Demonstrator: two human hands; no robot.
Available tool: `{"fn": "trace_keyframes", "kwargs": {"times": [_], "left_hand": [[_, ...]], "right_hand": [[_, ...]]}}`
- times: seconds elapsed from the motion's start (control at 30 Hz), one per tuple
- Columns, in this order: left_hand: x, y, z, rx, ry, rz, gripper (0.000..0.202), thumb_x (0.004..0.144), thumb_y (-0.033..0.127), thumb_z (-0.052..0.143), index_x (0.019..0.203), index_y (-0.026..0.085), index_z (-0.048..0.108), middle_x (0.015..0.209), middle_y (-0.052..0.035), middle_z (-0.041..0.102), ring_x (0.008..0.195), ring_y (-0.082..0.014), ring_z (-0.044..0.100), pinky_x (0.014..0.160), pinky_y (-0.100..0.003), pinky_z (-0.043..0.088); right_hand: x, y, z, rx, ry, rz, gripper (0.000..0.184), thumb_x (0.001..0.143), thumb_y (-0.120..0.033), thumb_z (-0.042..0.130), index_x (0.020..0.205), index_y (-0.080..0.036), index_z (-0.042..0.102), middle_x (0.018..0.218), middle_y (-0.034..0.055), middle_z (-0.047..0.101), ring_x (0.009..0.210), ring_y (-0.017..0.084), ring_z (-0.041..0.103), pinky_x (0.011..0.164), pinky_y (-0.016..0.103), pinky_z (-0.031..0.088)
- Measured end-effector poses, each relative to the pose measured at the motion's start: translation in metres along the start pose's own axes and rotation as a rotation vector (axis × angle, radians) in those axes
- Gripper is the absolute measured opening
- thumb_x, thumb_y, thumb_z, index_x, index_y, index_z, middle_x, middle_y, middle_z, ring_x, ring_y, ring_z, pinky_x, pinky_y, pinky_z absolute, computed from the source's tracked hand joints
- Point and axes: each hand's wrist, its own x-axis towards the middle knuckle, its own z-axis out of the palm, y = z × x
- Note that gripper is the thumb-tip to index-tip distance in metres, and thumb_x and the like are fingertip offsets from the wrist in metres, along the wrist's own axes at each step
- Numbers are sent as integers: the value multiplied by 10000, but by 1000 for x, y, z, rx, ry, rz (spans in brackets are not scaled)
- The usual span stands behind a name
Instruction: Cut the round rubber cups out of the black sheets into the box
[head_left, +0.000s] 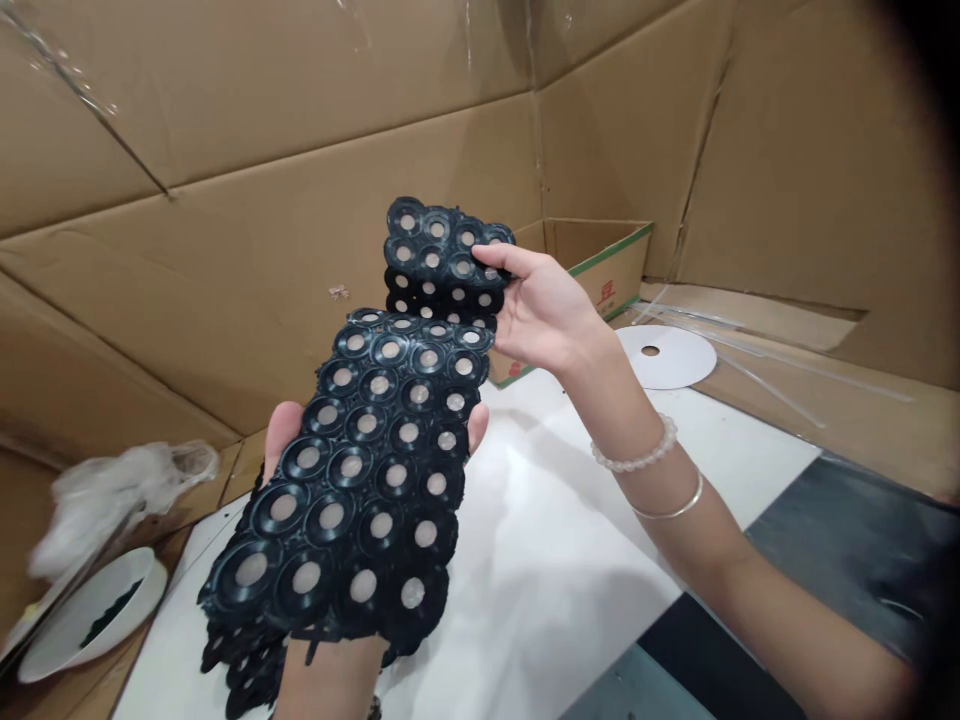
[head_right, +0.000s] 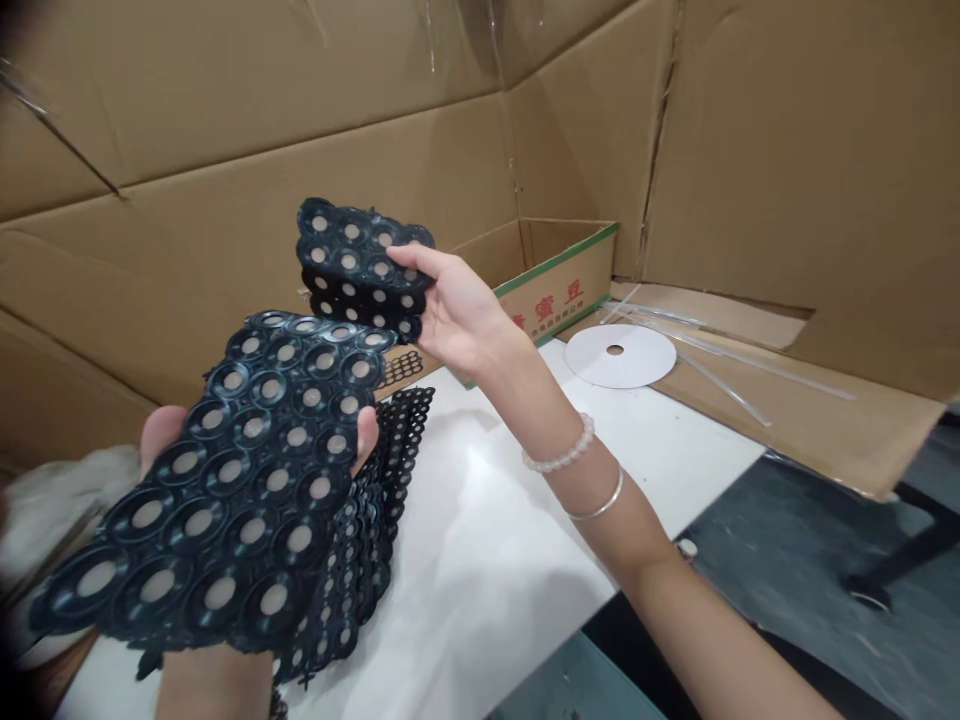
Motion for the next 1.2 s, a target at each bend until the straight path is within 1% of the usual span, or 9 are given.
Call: {"fn": "trace_keyframes", "kwargs": {"times": [0.07,0.17,0.37,0.6,0.77,0.9,1.0,1.07,1.2], "left_hand": [[1,-2,3,-27,27,47,680,858,568,543,1477,446,288,1505,77,416,1458,-283,203,1174,-556,235],[1,-2,7,-19,43,63,749,850,578,557,1501,421,221,1484,72,447,1471,-249,120,1192,-545,182],[0,0,3,44,16,64,728,866,581,521,1506,386,235,1485,18,446,1454,-294,188,1133,-601,288],[3,-5,17,20,96,210,614,892,516,538,1454,489,290,1433,153,480,1467,-176,59,1213,-526,102],[5,-6,21,-30,107,197,645,874,529,555,1465,454,307,1463,113,459,1472,-209,56,1209,-551,49],[7,-6,27,-83,210,198,752,859,564,550,1509,418,204,1518,88,391,1477,-231,44,1202,-554,18],[8,-7,33,-97,254,250,707,902,578,457,1515,439,133,1488,108,441,1482,-208,66,1197,-560,10],[9,-7,34,-93,264,273,675,915,584,423,1517,421,164,1437,96,515,1485,-200,89,1192,-569,8],[7,-6,25,-25,204,218,614,898,616,416,1449,347,406,1354,29,612,1486,-235,136,1177,-607,32]], "right_hand": [[0,1,1,0,-1,0,68,808,-235,545,764,-197,580,708,10,651,875,184,660,824,354,566],[1,2,2,18,-13,21,77,805,-235,539,755,-193,581,700,17,646,885,194,661,835,371,567],[2,6,2,35,-45,86,86,808,-256,566,770,-185,595,700,13,644,850,182,661,815,344,562],[3,9,2,-10,-57,100,116,802,-299,588,772,-186,582,708,10,639,777,184,647,782,367,558],[3,10,3,3,-48,86,97,806,-273,581,788,-178,593,719,11,648,816,179,656,818,353,550],[2,10,4,48,-47,123,97,828,-250,572,791,-165,602,713,-2,651,762,145,648,808,304,539],[1,9,3,84,-63,145,92,841,-223,563,798,-157,610,713,-15,650,698,115,627,779,270,531],[1,9,2,101,-68,152,92,843,-216,566,796,-153,614,704,-17,649,674,109,616,762,260,529],[0,8,3,110,-76,157,91,843,-211,574,807,-145,627,694,-8,651,685,123,622,761,272,536]]}}
